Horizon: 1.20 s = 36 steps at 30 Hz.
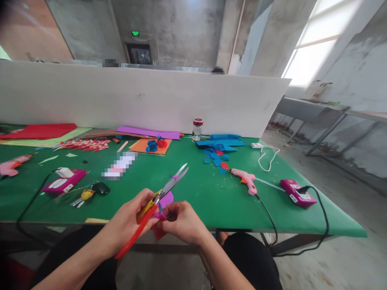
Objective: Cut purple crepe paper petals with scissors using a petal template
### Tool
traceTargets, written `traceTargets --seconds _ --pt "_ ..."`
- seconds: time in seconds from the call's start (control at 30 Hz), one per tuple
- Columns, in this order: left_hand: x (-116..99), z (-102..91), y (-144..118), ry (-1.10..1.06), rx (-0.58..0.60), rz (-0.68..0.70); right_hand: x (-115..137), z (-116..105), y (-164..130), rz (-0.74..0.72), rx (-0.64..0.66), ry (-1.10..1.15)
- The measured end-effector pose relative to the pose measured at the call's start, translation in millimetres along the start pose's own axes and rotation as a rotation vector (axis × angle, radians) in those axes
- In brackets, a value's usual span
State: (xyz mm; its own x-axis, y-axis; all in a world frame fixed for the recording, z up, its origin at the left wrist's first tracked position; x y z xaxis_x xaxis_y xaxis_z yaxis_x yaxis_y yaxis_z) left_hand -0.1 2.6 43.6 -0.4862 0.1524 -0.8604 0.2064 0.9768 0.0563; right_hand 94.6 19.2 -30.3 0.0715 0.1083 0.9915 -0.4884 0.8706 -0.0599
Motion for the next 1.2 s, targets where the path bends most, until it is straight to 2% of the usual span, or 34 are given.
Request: traceTargets --seconds 0.17,0.23,0.37,0.43,0.5,0.6,0.73,0.9,1.0,1.1,1.2 --pt "11.4 1.9 2.6 -0.143 0.003 -0.042 7.1 3.3 -1.2 -0.007 0.048 0.030" --pt "14.4 -5.1 4.7 -0.217 -0.072 -0.065 11.1 1.5 0.1 -0.023 0.012 0.118" --pt "21.7 -24.0 7.3 -0.420 -0.335 -0.072 16.1 -7.5 2.4 -0.103 -0.179 0.362" --pt "28.7 -24.1 8.1 -0.538 -0.414 -0.076 15.8 -3.7 2.8 -0.129 -0.212 0.466" --pt "32.7 -18.8 9.4 -0.617 -0.437 -0.066 14.5 -1.5 2.4 -0.141 -0.253 0.508" --pt "31.5 -8.2 11.1 -0.636 -0.401 -0.054 9.9 -3.5 1.5 -0.122 -0.329 0.574" --pt "27.1 -2.0 10.6 -0.621 -0.376 -0.065 4.1 -4.3 2.2 -0.079 -0.345 0.714" --pt "28.2 -2.2 12.5 -0.592 -0.434 -0.059 -2.3 -3.3 3.0 -0.047 -0.324 0.714" --pt "32.2 -1.3 14.2 -0.561 -0.412 -0.061 -6.0 -12.6 2.8 -0.059 -0.383 0.702" --pt "36.7 -0.8 6.8 -0.408 -0.290 -0.085 -1.3 -32.8 -0.4 -0.119 -0.502 0.632" --pt "38.4 0.4 -13.4 -0.034 -0.105 -0.074 6.7 -50.4 -4.0 -0.156 -0.583 0.566"
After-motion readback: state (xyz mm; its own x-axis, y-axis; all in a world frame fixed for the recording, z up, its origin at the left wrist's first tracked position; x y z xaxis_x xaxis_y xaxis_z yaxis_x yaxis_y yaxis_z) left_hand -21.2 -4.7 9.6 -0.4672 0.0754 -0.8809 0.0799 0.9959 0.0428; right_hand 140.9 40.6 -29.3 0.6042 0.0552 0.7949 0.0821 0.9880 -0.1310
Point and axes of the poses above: each hand's wrist, its own y-axis towards the middle knuckle, its own z-axis out of the palm, x = y × z, the point moved 10 cm from there along y, towards the middle knuckle, and after that the axes turned 1 degree about -y, right-handed, at the moved point
